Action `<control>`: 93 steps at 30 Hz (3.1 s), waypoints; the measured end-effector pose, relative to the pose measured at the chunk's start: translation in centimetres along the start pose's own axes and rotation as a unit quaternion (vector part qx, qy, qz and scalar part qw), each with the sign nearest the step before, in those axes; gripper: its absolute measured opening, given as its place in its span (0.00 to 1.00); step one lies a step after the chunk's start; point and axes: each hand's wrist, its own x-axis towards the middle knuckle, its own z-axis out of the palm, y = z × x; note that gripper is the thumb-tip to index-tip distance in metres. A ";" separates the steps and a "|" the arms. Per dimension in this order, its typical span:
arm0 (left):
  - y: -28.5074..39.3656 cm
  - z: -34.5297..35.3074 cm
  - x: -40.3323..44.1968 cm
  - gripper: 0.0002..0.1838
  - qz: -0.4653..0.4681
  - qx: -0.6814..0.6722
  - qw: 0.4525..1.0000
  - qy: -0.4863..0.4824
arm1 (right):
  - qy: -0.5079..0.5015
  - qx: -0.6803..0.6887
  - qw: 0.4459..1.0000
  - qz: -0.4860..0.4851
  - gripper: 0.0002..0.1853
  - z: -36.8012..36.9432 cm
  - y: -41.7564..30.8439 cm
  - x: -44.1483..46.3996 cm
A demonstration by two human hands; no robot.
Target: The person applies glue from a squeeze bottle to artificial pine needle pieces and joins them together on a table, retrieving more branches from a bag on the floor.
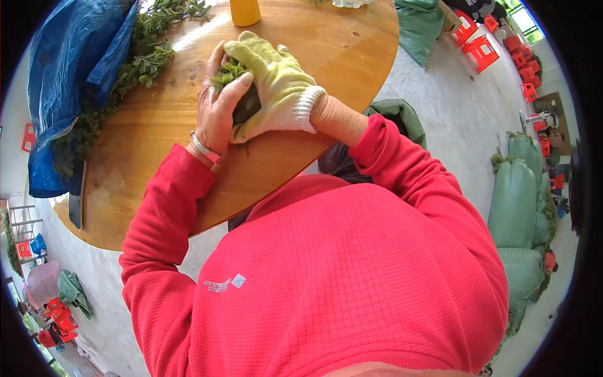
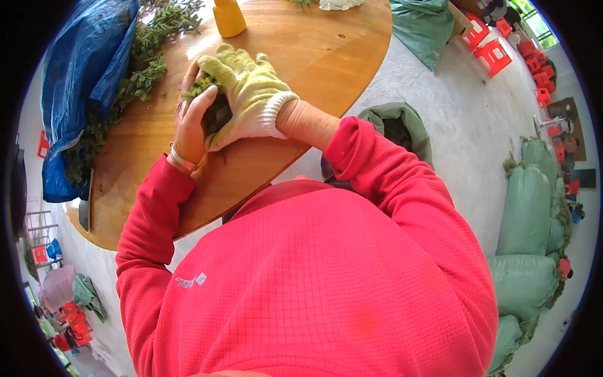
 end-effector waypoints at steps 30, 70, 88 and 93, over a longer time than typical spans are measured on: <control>5.3 2.5 -1.5 0.29 -0.027 0.109 0.993 -0.018 | 0.269 0.559 0.775 0.121 0.04 -11.8 7.8 -12.7; -0.3 16.8 -3.2 0.32 0.053 0.523 0.825 -0.205 | -0.052 -0.036 0.695 0.716 0.54 3.4 31.1 -42.0; 2.7 11.9 -6.7 0.29 0.070 0.453 0.868 -0.189 | 0.222 0.008 0.706 0.672 0.30 1.3 25.0 -40.9; 4.4 11.9 -6.9 0.32 0.086 0.461 0.858 -0.210 | 0.348 0.084 0.698 0.620 0.25 3.2 27.9 -42.1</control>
